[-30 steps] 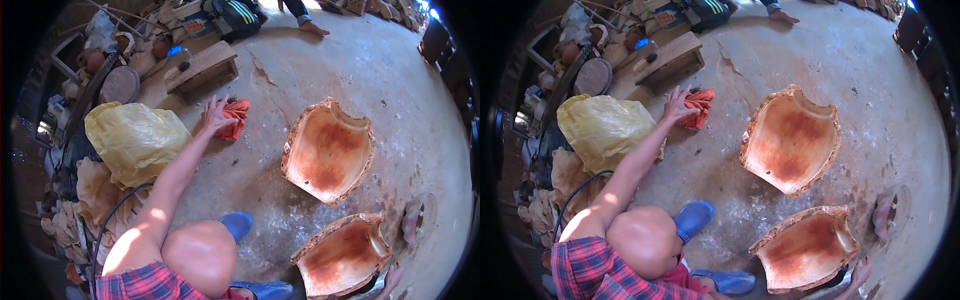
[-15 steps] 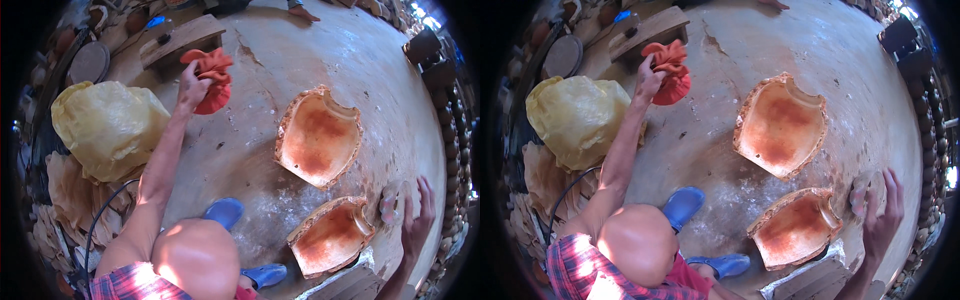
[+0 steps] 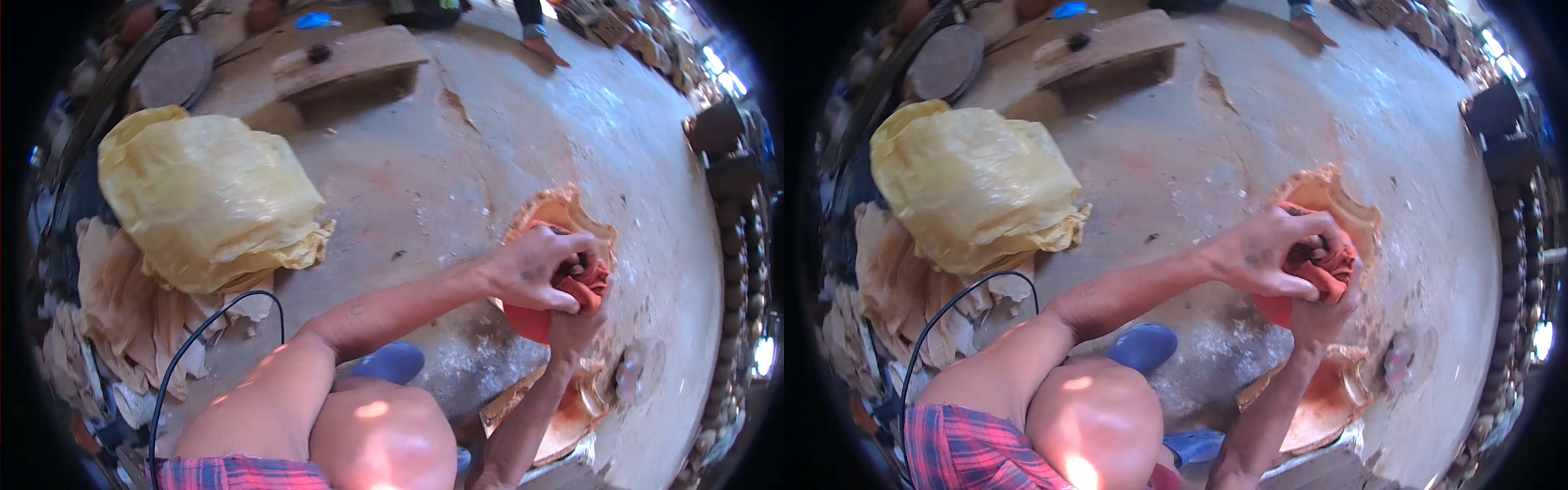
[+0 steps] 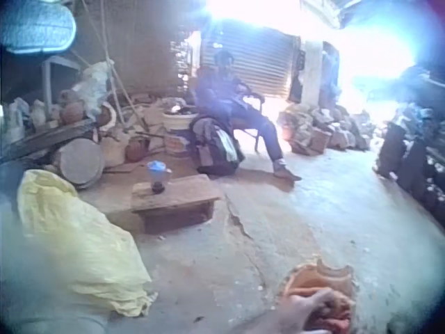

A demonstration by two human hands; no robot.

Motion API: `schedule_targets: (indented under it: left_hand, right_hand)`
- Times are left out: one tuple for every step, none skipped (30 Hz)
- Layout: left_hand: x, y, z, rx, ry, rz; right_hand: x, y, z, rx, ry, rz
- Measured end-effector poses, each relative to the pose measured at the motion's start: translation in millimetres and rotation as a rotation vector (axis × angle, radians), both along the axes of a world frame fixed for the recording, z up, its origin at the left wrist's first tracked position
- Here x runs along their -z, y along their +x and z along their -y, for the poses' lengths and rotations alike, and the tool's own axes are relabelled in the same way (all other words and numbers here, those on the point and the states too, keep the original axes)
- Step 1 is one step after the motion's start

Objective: The person removes a finished clay pot from a mold, places it among other finished pots, then returns to the workstation to clean the mold halves with a cloth and prepare a new slab of clay by scraping it with a small tool and flattening it with a wooden bar.

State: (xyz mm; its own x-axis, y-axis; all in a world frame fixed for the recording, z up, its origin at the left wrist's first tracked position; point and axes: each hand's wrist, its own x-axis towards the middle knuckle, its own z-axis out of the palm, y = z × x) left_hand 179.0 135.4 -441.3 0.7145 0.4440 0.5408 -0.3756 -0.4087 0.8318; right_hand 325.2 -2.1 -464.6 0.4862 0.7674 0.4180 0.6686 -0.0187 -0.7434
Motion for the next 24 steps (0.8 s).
schedule_targets:
  left_hand:
    - [15.9, 4.3, -0.1, -0.091, -0.109, -0.012]
    - [30.9, 7.9, -0.1, -0.179, -0.218, -0.030]
    - [42.0, 7.8, -8.8, -0.358, -0.340, -0.110]
    - [49.0, 17.4, -16.6, -0.526, -0.467, -0.161]
    - [71.8, 24.7, -21.9, -0.648, -0.302, -0.317]
    - [101.3, 32.6, -27.5, -0.781, -0.120, -0.482]
    - [133.5, 39.6, -22.1, -0.778, -0.116, -0.489]
    - [159.5, 47.9, -10.5, -0.580, -0.434, -0.390]
    - [188.1, 49.0, -1.2, -0.390, -0.732, -0.290]
    - [223.4, 53.6, 3.0, -0.395, -0.655, -0.301]
    - [247.0, 50.3, -7.4, -0.440, -0.552, -0.332]
    - [268.8, 42.3, -3.5, -0.649, -0.411, -0.380]
    - [283.1, 35.6, 11.9, -0.629, -0.530, -0.514]
    - [249.1, 71.8, 19.3, -0.540, -0.552, -0.519]
    - [217.0, 92.9, 16.4, -0.476, -0.549, -0.535]
    - [226.9, 82.2, 19.7, -0.459, -0.560, -0.538]
    - [230.2, 75.7, 24.9, -0.488, -0.564, -0.534]
    - [233.2, 64.0, 30.9, -0.520, -0.565, -0.496]
    - [239.1, 49.7, 36.4, -0.523, -0.598, -0.497]
    - [239.1, 41.8, 40.2, -0.518, -0.636, -0.479]
    - [250.2, 22.5, 42.7, -0.545, -0.631, -0.496]
    - [264.2, -3.5, 48.2, -0.619, -0.598, -0.517]
    - [257.2, -6.5, 52.5, -0.605, -0.588, -0.507]
    - [245.5, -7.2, 54.0, -0.591, -0.575, -0.486]
  right_hand:
    - [20.2, 12.3, 11.7, 0.031, -0.020, -0.069]
    - [50.1, 19.4, 19.8, 0.178, 0.044, -0.196]
    - [64.1, 25.5, 22.5, 0.244, -0.073, -0.260]
    - [89.3, 46.9, 31.4, 0.331, -0.112, -0.237]
    - [106.5, 56.8, 35.8, 0.294, -0.108, -0.355]
    - [126.7, 57.7, 35.5, 0.200, -0.054, -0.266]
    - [132.9, 53.2, 35.1, 0.203, -0.055, -0.273]
    - [129.1, 49.2, 29.3, 0.242, -0.107, -0.256]
    - [126.0, 36.5, 19.0, 0.263, -0.156, -0.257]
    - [118.8, 33.6, 11.1, 0.252, -0.195, -0.206]
    - [119.5, 24.5, -0.9, 0.248, -0.251, -0.124]
    - [123.6, 4.1, 0.9, 0.288, -0.323, -0.218]
    - [116.7, -7.0, 9.2, 0.246, -0.458, -0.374]
    - [118.3, 40.6, 23.8, 0.203, -0.390, -0.341]
    - [122.0, 83.7, 28.9, 0.130, -0.320, -0.330]
    - [125.6, 75.2, 32.4, 0.107, -0.357, -0.291]
    - [121.0, 69.6, 28.8, 0.078, -0.359, -0.290]
    - [116.2, 53.6, 27.8, 0.077, -0.470, -0.186]
    - [111.8, 38.0, 29.7, 0.079, -0.579, -0.080]
    - [98.9, 26.0, 30.0, 0.006, -0.609, -0.018]
    - [90.5, 4.6, 26.1, -0.019, -0.605, -0.037]
    - [85.3, -19.0, 24.7, -0.077, -0.647, -0.036]
    - [77.8, -17.7, 27.7, -0.092, -0.692, 0.013]
    - [73.3, -11.4, 30.5, -0.139, -0.639, 0.003]
